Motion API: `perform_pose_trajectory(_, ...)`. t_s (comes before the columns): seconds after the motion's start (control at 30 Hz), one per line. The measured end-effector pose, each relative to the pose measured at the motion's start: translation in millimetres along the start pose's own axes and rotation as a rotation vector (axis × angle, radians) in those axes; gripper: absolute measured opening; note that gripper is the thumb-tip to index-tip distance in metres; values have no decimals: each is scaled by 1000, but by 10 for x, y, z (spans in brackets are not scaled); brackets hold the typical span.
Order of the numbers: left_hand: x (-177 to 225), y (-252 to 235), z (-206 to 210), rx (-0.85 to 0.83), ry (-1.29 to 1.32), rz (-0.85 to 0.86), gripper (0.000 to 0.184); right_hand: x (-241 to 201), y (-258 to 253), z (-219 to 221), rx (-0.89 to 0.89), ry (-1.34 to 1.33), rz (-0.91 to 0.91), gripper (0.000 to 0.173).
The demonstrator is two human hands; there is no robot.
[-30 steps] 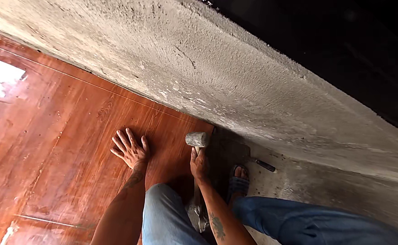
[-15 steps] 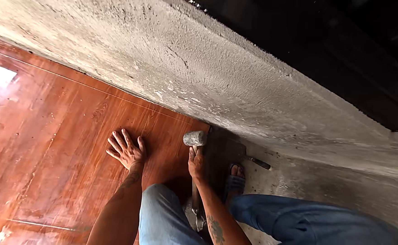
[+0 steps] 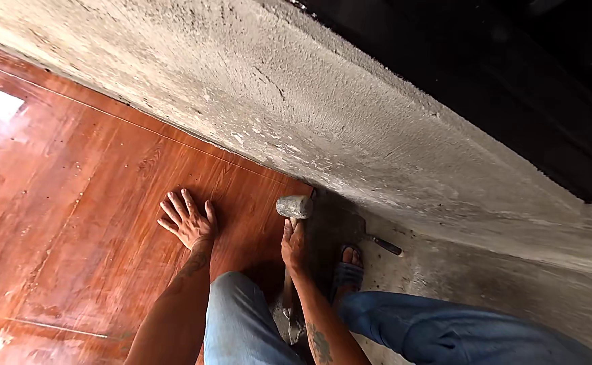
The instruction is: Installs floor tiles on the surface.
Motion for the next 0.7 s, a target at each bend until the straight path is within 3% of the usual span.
perform_pose_trajectory(0.17, -13, -15, 11, 10, 2, 10, 78, 37, -53, -1, -63, -10, 40, 50)
perform_pose_trajectory(0.27, -32, 1, 21, 8, 0, 5, 79, 125, -22, 89, 38, -20, -34, 49)
perform_pose_trajectory(0.4, -25, -11, 14, 7, -5, 9, 79, 47, -52, -10, -45, 13, 38, 52)
perform_pose_trajectory(0.7, -56, -2, 49, 35, -16, 2, 77, 5, -46, 101, 49, 2, -97, 48)
Point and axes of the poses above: each hand's wrist, its own y-axis away from the middle knuckle, its own z-axis out of the palm, x = y × z, the point moved 3 cm from there along -y, towards the middle knuckle, and after that the axes turned 9 degrees about -y, right-handed, at the moved point
